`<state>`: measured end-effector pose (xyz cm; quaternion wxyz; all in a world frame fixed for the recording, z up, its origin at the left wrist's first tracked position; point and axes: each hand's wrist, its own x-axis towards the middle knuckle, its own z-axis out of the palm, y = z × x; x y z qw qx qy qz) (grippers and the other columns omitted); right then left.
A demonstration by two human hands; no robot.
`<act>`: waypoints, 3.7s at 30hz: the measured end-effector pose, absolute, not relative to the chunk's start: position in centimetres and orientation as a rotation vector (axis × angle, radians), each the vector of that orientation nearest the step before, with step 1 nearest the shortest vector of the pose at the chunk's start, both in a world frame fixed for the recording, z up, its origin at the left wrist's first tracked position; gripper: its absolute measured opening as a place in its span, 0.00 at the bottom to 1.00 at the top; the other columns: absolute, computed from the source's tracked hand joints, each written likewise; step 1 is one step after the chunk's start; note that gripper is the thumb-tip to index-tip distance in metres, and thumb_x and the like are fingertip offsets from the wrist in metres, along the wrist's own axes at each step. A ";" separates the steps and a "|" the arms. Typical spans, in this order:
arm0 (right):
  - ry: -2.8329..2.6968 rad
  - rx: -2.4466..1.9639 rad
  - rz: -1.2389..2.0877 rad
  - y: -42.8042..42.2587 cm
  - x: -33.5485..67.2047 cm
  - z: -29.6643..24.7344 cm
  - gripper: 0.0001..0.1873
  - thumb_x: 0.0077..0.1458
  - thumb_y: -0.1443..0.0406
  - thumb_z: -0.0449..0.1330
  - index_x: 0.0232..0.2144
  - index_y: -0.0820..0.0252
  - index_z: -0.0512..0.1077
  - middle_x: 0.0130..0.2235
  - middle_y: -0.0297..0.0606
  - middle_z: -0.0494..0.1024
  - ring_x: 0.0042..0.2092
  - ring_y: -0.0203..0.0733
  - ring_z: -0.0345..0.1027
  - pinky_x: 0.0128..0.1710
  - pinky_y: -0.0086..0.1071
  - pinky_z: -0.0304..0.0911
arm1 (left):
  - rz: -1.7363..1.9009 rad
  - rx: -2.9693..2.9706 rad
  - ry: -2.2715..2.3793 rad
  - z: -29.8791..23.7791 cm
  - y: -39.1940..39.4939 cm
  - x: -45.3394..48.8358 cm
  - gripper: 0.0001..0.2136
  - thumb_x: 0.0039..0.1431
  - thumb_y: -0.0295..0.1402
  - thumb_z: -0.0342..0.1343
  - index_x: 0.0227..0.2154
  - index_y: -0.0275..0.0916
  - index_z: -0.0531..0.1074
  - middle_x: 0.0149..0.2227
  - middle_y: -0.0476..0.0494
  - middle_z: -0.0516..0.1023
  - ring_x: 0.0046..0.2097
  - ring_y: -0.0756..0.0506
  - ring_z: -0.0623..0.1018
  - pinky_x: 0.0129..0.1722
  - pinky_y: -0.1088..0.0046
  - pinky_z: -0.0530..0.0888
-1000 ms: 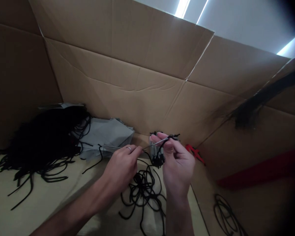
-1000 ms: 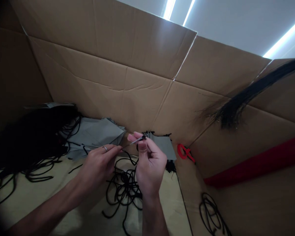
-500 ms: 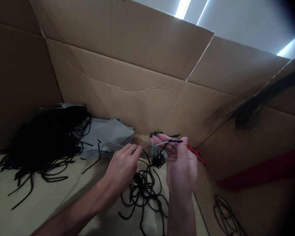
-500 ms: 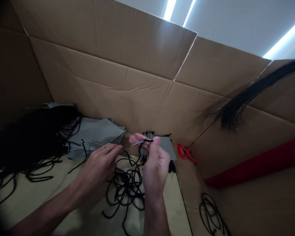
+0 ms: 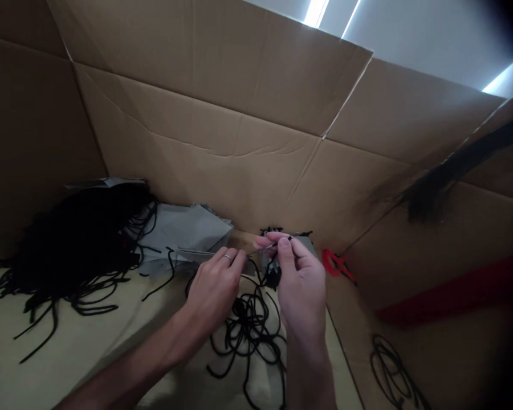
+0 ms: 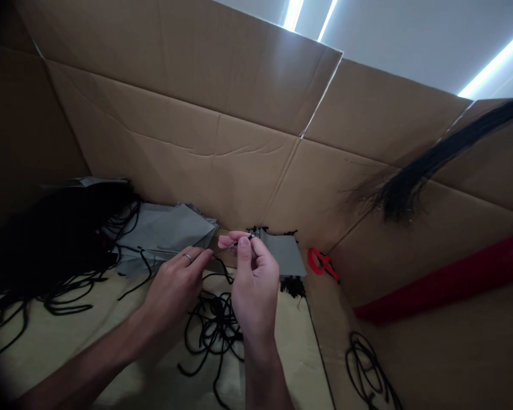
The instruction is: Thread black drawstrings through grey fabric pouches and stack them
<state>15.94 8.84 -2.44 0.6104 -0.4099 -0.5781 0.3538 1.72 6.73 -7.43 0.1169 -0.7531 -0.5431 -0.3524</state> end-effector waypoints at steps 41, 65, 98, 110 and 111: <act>-2.054 -0.905 0.277 7.2 16.5 -1.6 0.14 0.70 0.76 0.51 0.39 0.60 0.75 0.36 0.38 0.83 0.38 0.41 0.79 0.39 0.31 0.70 | -1.952 -2.512 -1.760 -3.7 6.1 -2.0 0.03 0.67 0.32 0.61 0.37 0.39 0.76 0.35 0.46 0.83 0.37 0.46 0.82 0.35 0.73 0.75; -2.045 -0.910 0.218 6.5 18.8 -0.2 0.07 0.70 0.72 0.58 0.41 0.57 0.74 0.38 0.35 0.80 0.41 0.40 0.76 0.40 0.33 0.69 | -2.029 -2.567 -1.604 -3.2 5.1 -1.5 0.03 0.73 0.33 0.59 0.42 0.41 0.75 0.41 0.45 0.81 0.40 0.47 0.80 0.38 0.72 0.74; -2.072 -0.916 0.195 6.7 18.8 -0.1 0.08 0.70 0.72 0.59 0.41 0.56 0.75 0.39 0.36 0.83 0.41 0.42 0.76 0.40 0.36 0.71 | -1.891 -2.542 -1.665 -2.7 4.7 -1.5 0.05 0.74 0.33 0.56 0.41 0.40 0.75 0.37 0.45 0.80 0.37 0.46 0.80 0.35 0.71 0.75; -2.069 -0.922 0.190 6.6 18.8 -0.2 0.07 0.71 0.72 0.59 0.41 0.55 0.75 0.39 0.36 0.83 0.41 0.42 0.77 0.39 0.36 0.70 | -1.875 -2.540 -1.669 -2.5 4.6 -1.4 0.05 0.74 0.33 0.56 0.41 0.40 0.75 0.36 0.45 0.80 0.36 0.46 0.79 0.35 0.71 0.75; -2.070 -0.923 0.187 6.6 18.8 -0.1 0.07 0.71 0.72 0.59 0.41 0.55 0.74 0.39 0.37 0.83 0.41 0.42 0.77 0.39 0.36 0.70 | -1.876 -2.537 -1.669 -2.5 4.6 -1.4 0.05 0.74 0.33 0.56 0.41 0.40 0.75 0.36 0.45 0.80 0.36 0.46 0.79 0.35 0.71 0.75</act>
